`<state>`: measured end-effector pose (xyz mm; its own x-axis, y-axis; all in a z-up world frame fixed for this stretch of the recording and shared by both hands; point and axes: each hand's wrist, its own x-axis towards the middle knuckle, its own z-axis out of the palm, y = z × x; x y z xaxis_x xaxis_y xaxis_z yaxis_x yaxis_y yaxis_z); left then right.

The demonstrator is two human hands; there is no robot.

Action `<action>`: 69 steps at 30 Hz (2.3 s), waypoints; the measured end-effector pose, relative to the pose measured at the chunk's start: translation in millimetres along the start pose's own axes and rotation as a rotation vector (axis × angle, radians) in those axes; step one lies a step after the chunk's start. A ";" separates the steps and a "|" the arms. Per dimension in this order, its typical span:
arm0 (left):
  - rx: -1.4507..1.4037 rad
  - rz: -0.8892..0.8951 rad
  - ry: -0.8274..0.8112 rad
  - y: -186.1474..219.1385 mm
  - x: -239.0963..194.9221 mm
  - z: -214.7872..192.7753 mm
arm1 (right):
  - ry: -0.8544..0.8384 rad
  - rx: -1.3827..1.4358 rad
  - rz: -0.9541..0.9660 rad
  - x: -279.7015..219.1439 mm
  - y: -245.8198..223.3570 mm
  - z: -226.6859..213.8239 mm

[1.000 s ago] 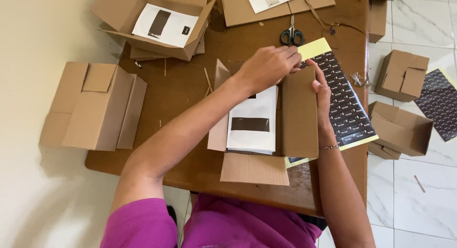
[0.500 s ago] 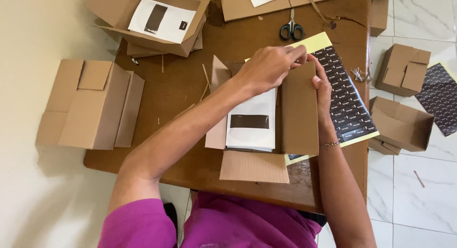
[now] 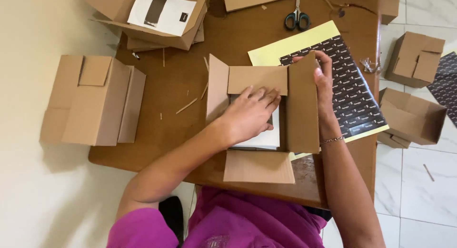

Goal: Applying small black labels to white pouches and placing them into cardboard boxes for packaging.

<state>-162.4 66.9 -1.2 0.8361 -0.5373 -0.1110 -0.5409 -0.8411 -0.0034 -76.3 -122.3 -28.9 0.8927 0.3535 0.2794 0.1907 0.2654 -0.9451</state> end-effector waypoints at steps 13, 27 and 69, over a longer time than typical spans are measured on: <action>-0.346 -0.106 0.071 -8.2 -93.0 -99.0 | -0.120 -0.506 0.086 -1.0 21.8 12.2; -1.295 -0.637 0.361 72.5 -178.1 26.3 | -0.076 -0.610 0.365 -4.5 -3.3 32.9; -0.821 -0.874 1.094 -23.5 -84.5 40.3 | -0.125 -1.301 0.115 -2.8 -14.6 107.2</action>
<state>-224.1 134.6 -31.7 0.7018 0.6133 0.3624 0.0009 -0.5095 0.8604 -125.3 -31.0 2.3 0.9001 0.4146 0.1338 0.4307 -0.8008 -0.4162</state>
